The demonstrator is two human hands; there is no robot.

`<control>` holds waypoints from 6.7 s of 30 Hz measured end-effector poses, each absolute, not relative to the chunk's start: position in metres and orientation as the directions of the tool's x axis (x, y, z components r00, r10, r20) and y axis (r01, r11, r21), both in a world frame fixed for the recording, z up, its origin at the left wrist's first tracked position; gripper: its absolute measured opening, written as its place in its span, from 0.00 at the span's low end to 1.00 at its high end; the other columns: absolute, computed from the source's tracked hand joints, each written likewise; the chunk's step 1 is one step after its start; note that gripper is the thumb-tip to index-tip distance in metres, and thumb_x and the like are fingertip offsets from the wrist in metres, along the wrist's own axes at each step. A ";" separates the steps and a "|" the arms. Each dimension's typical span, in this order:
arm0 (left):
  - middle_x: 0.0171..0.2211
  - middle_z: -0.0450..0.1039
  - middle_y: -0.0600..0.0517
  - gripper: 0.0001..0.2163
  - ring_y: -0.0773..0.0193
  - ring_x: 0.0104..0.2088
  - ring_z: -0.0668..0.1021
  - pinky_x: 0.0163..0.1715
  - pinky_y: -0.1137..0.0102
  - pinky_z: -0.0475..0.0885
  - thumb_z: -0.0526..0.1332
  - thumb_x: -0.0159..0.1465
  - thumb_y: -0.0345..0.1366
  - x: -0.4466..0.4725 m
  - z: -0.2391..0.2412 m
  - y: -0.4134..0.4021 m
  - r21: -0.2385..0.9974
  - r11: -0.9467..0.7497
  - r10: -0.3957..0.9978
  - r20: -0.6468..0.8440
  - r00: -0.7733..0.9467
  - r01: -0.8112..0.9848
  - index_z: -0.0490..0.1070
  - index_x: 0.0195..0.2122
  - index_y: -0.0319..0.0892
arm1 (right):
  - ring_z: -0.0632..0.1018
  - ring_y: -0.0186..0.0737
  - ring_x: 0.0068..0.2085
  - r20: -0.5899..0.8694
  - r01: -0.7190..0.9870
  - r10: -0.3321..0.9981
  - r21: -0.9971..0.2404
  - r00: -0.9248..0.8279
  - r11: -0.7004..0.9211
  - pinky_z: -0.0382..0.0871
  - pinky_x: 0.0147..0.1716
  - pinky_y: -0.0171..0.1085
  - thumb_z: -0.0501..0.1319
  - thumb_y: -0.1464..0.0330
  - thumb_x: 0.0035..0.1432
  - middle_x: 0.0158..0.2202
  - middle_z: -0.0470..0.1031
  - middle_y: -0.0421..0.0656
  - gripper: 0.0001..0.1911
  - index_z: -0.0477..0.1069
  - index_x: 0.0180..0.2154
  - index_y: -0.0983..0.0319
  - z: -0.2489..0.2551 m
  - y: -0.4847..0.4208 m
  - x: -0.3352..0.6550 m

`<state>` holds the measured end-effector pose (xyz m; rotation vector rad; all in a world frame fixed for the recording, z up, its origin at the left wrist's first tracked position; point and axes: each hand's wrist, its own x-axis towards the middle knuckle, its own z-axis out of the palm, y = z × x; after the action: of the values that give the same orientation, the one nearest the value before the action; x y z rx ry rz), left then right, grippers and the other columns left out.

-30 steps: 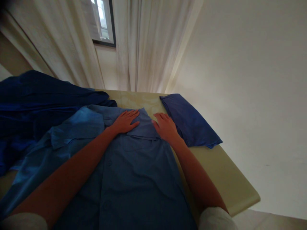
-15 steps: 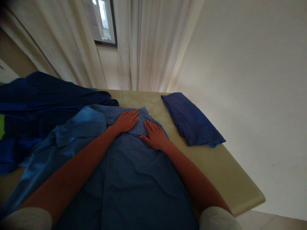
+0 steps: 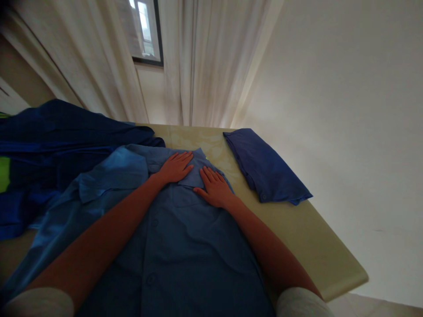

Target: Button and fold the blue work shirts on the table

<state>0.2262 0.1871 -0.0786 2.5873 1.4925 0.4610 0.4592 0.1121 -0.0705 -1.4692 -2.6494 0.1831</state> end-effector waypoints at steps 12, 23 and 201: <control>0.74 0.54 0.46 0.28 0.52 0.73 0.59 0.73 0.54 0.46 0.44 0.74 0.45 0.226 -0.079 0.187 0.244 -0.501 0.864 0.191 0.465 0.831 0.58 0.72 0.42 | 0.53 0.53 0.75 0.058 0.837 0.850 -0.152 -0.524 0.526 0.47 0.73 0.53 0.43 0.40 0.71 0.76 0.47 0.51 0.45 0.48 0.75 0.61 -0.073 0.111 0.459; 0.51 0.78 0.45 0.13 0.54 0.54 0.77 0.59 0.61 0.67 0.62 0.66 0.42 0.228 -0.044 0.193 0.447 -0.637 0.762 0.238 0.603 0.628 0.77 0.48 0.42 | 0.72 0.57 0.64 -0.042 0.781 0.783 -0.121 -0.620 0.612 0.62 0.65 0.50 0.61 0.53 0.68 0.65 0.70 0.57 0.32 0.68 0.65 0.66 -0.025 0.121 0.467; 0.70 0.63 0.49 0.27 0.51 0.68 0.69 0.67 0.52 0.63 0.55 0.69 0.36 0.017 -0.093 -0.269 0.107 -0.390 0.888 0.305 0.343 0.914 0.64 0.70 0.53 | 0.64 0.57 0.70 0.205 0.726 0.779 -0.281 -0.593 0.627 0.58 0.68 0.58 0.69 0.49 0.58 0.72 0.60 0.50 0.42 0.62 0.69 0.52 -0.037 -0.152 0.531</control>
<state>0.0174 -0.2693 -0.0930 2.6416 1.7769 0.5113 0.5315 -0.1524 -0.0366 -1.2130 -2.5445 0.2409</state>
